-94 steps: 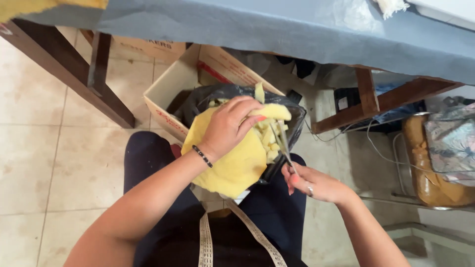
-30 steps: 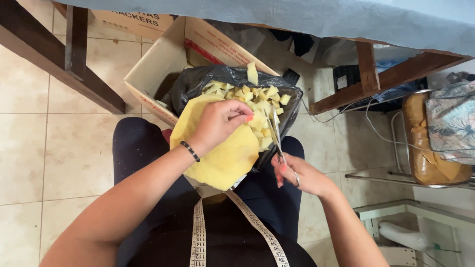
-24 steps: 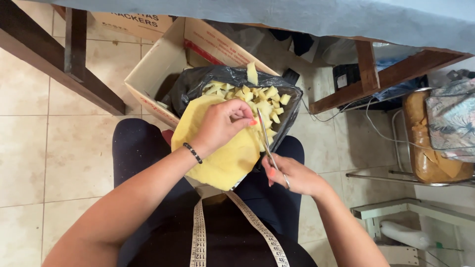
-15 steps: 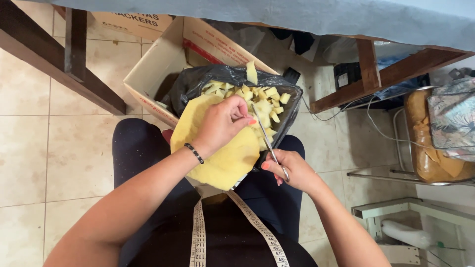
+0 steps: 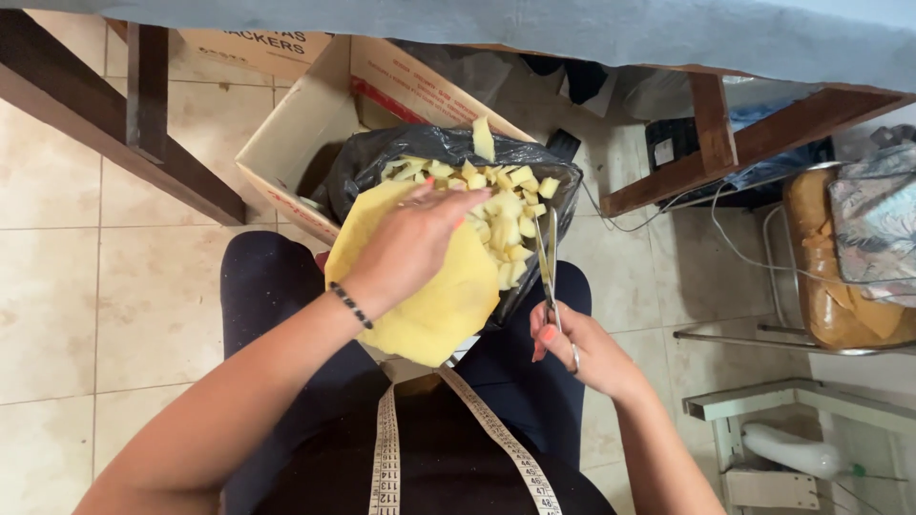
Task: Cutting a large sheet of yellow foam into small pieces using scissors and collecting them in a bin.
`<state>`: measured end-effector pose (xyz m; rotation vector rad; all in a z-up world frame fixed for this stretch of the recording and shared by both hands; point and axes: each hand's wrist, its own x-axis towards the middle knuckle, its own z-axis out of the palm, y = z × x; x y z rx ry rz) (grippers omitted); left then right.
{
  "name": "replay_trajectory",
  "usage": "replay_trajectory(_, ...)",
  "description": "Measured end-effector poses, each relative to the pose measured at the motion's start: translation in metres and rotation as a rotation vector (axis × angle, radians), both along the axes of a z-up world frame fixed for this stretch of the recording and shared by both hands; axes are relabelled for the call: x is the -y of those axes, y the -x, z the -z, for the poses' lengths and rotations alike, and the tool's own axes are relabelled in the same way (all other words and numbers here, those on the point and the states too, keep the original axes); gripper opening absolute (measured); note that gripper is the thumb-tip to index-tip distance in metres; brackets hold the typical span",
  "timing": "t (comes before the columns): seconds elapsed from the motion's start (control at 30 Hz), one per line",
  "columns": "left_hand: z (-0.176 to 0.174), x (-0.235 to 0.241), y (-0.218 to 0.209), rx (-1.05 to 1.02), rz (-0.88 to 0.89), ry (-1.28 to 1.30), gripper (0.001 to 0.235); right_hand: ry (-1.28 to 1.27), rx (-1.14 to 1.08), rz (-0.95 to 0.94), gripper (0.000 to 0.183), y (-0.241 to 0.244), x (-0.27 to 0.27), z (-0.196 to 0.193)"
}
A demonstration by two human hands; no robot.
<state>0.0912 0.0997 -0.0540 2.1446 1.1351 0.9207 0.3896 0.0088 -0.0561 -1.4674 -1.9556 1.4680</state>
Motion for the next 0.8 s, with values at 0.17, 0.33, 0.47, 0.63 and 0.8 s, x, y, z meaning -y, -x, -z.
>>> replay_trajectory(0.17, 0.010, -0.010, 0.003, -0.048, -0.040, -0.018, 0.046, -0.050, -0.063, 0.082, 0.045, 0.014, 0.014, 0.010)
replay_trajectory(0.33, 0.009, -0.020, -0.020, -0.104, 0.002, -0.089, 0.049, -0.094, -0.118, 0.139, 0.039, 0.028, 0.021, 0.011)
replay_trajectory(0.47, 0.055, -0.039, -0.020, -0.208, -0.123, -0.206, 0.041, -0.085, -0.085, 0.154, 0.038, 0.029, 0.025, 0.006)
replay_trajectory(0.63, 0.045, -0.045, -0.018, -0.272, -0.152, -0.153, 0.012, -0.105, -0.086, 0.167, 0.035, 0.033, 0.028, 0.006)
replay_trajectory(0.8, 0.036, -0.051, -0.021, -0.355, -0.181, -0.098, 0.024, -0.108, -0.124, 0.157, 0.035, 0.039, 0.027, 0.006)
